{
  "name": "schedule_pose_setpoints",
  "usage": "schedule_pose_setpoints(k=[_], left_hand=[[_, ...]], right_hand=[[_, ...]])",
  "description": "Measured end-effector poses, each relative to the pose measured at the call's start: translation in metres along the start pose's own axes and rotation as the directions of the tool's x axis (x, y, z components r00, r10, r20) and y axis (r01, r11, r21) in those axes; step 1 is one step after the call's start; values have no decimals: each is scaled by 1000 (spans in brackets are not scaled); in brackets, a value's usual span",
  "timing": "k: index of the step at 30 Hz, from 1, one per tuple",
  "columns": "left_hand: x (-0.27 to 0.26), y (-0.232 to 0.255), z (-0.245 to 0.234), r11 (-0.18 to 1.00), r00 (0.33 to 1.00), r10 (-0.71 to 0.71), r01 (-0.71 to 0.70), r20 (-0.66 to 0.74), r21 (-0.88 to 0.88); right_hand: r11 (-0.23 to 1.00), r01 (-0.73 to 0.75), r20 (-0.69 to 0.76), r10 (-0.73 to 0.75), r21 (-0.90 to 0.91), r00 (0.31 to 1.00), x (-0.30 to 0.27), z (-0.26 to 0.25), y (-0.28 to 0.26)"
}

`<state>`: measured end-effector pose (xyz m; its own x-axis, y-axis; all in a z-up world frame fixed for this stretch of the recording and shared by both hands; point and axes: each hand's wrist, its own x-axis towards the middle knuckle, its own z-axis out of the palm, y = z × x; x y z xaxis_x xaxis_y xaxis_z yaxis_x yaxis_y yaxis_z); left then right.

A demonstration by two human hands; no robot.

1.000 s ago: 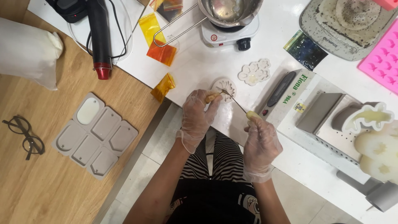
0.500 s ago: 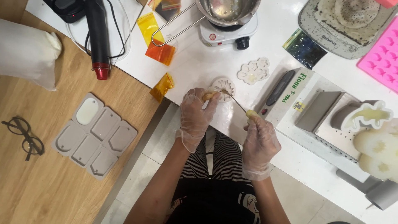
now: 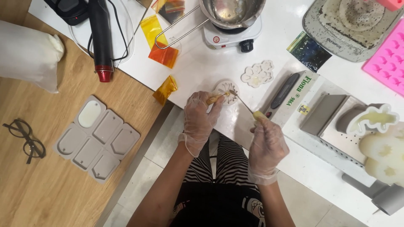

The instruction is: Applying yellow material to the center of flower-shaped wax molds using a small tool.

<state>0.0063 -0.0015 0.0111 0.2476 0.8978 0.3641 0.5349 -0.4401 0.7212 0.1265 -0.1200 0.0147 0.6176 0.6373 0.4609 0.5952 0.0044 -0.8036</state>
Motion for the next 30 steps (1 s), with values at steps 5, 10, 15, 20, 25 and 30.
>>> schedule_pose_setpoints(k=[5, 10, 15, 20, 25, 30], left_hand=[[1, -2, 1, 1000, 1000, 20, -20, 2, -1], [5, -1, -4, 999, 999, 41, -41, 25, 12], [-2, -11, 1, 1000, 997, 15, -16, 70, 12], [-5, -16, 6, 998, 996, 64, -65, 54, 6], [-4, -18, 2, 997, 996, 70, -68, 59, -24], [-4, -15, -3, 997, 997, 56, -54, 56, -49]], right_hand=[[993, -36, -111, 48, 112, 993, 33, -4, -16], [975, 104, -223, -59, 197, 973, 115, 32, -29], [965, 136, -267, -73, 226, 961, 176, 91, -4], [990, -124, -74, 129, 71, 989, 204, 107, -4], [900, -428, 6, 429, 82, 903, 214, 105, 8], [635, -673, 91, 698, 379, 710, 214, 96, 13]])
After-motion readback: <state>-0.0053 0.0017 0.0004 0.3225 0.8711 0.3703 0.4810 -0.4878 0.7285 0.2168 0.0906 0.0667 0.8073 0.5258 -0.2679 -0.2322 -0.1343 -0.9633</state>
